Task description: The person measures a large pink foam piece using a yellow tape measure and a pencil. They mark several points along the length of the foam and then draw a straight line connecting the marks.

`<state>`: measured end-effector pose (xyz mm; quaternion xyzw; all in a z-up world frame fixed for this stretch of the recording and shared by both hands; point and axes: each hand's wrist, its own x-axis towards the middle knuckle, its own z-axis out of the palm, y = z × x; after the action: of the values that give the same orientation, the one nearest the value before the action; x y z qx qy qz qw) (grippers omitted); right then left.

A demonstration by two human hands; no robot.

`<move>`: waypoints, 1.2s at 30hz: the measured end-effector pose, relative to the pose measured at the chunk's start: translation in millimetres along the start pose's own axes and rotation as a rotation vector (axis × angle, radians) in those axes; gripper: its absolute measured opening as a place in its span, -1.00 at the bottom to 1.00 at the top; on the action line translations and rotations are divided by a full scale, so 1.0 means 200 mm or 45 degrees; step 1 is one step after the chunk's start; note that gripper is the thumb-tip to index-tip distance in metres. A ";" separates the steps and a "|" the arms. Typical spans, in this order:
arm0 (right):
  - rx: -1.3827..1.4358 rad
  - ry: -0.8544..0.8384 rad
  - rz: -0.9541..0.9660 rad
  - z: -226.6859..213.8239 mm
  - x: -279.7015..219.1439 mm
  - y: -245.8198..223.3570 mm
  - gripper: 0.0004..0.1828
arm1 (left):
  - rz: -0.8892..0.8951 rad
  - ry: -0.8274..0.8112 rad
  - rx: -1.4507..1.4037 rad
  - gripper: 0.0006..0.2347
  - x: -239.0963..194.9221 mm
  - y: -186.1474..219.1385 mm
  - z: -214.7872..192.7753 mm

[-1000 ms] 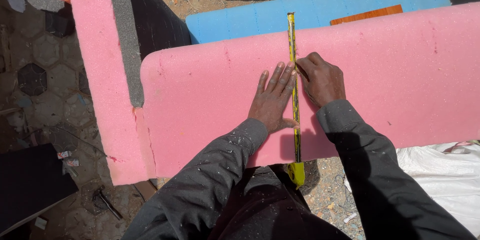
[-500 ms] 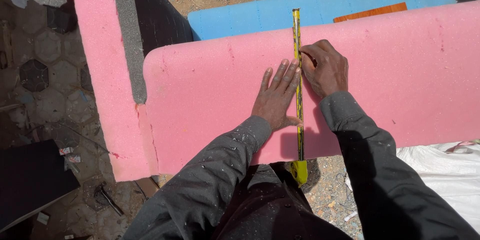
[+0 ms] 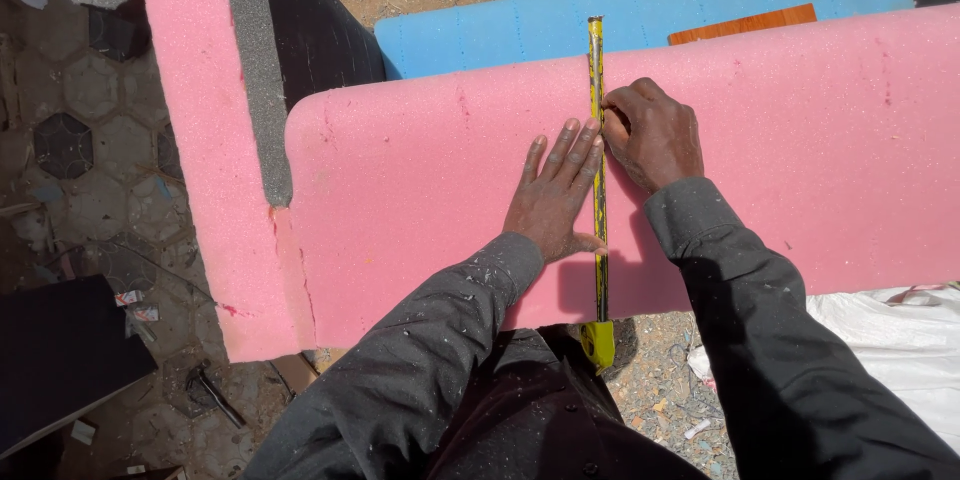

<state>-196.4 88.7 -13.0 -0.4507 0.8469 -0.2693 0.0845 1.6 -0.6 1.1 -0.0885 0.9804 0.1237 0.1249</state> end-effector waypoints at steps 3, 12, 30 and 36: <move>0.013 0.041 -0.021 0.01 -0.03 0.00 -0.92 | -0.011 0.005 0.018 0.42 0.00 0.01 0.00; 0.105 0.168 0.103 0.03 -0.34 -0.13 -0.91 | -0.001 0.016 -0.049 0.41 0.01 0.00 0.00; -0.052 -0.002 0.079 0.09 -1.22 -0.12 -0.82 | -0.022 -0.017 -0.061 0.40 0.01 0.01 -0.01; -0.056 -0.029 0.072 0.12 -1.54 -0.12 -0.87 | -0.043 -0.040 -0.033 0.40 0.01 0.02 -0.03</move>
<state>8.5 317.5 -50.2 -0.4312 0.8640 -0.2432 0.0918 -1.6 1.2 6.3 -0.1047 0.9750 0.1355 0.1414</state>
